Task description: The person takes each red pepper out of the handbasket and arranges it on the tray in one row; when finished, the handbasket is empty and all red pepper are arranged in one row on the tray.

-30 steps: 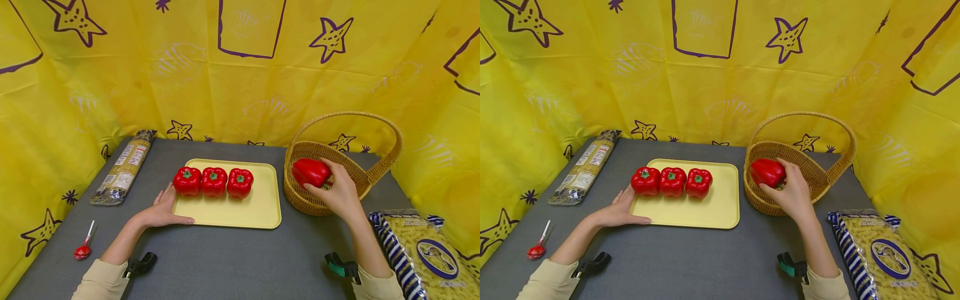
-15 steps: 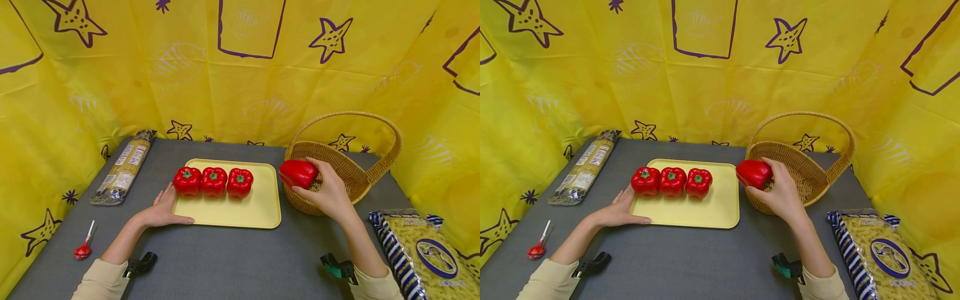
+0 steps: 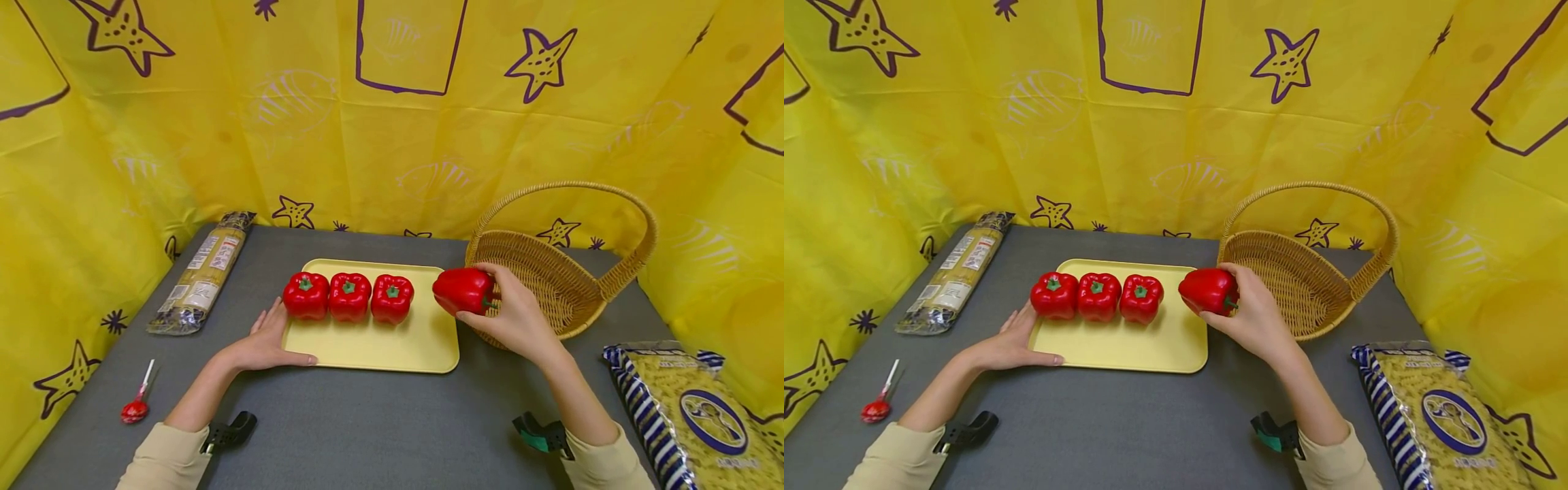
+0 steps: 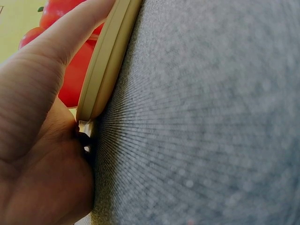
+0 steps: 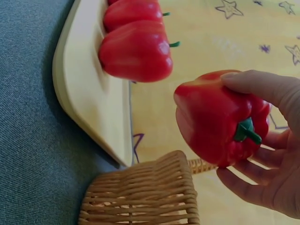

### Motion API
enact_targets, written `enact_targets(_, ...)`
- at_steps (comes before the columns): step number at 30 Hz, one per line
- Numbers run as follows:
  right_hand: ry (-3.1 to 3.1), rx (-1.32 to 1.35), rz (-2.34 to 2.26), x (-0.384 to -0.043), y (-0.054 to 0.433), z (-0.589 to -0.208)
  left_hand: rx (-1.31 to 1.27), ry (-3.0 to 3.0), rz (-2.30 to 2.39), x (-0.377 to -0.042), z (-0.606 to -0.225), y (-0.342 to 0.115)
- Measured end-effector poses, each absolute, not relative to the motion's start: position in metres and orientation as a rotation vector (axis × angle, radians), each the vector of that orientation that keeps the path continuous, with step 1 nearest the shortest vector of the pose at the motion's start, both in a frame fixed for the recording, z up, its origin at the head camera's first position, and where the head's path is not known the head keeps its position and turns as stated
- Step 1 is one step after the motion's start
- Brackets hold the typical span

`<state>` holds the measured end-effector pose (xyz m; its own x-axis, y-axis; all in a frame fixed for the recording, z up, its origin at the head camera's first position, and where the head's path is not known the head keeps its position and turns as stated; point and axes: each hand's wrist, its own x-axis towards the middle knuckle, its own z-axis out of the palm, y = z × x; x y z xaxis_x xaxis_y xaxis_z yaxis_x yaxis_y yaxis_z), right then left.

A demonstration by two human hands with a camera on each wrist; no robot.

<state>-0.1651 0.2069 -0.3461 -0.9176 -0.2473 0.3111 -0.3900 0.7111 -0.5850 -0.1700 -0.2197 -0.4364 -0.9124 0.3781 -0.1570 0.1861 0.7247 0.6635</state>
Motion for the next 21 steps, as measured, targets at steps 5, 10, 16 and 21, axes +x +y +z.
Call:
enact_targets(5,-2.713,0.590,0.958,-0.167,0.201,-0.349,0.443,2.651,0.971,-0.170,-0.437,-0.220)
enact_targets(10,-2.730,0.656,0.917,-0.169,0.196,-0.353,0.448,2.656,0.967,-0.171,-0.439,-0.220)
enact_targets(16,-2.749,0.701,0.916,-0.174,0.192,-0.358,0.447,2.657,0.963,-0.171,-0.440,-0.220)
enact_targets(21,-2.791,0.722,0.914,-0.178,0.189,-0.360,0.450,2.652,0.975,-0.171,-0.438,-0.221)
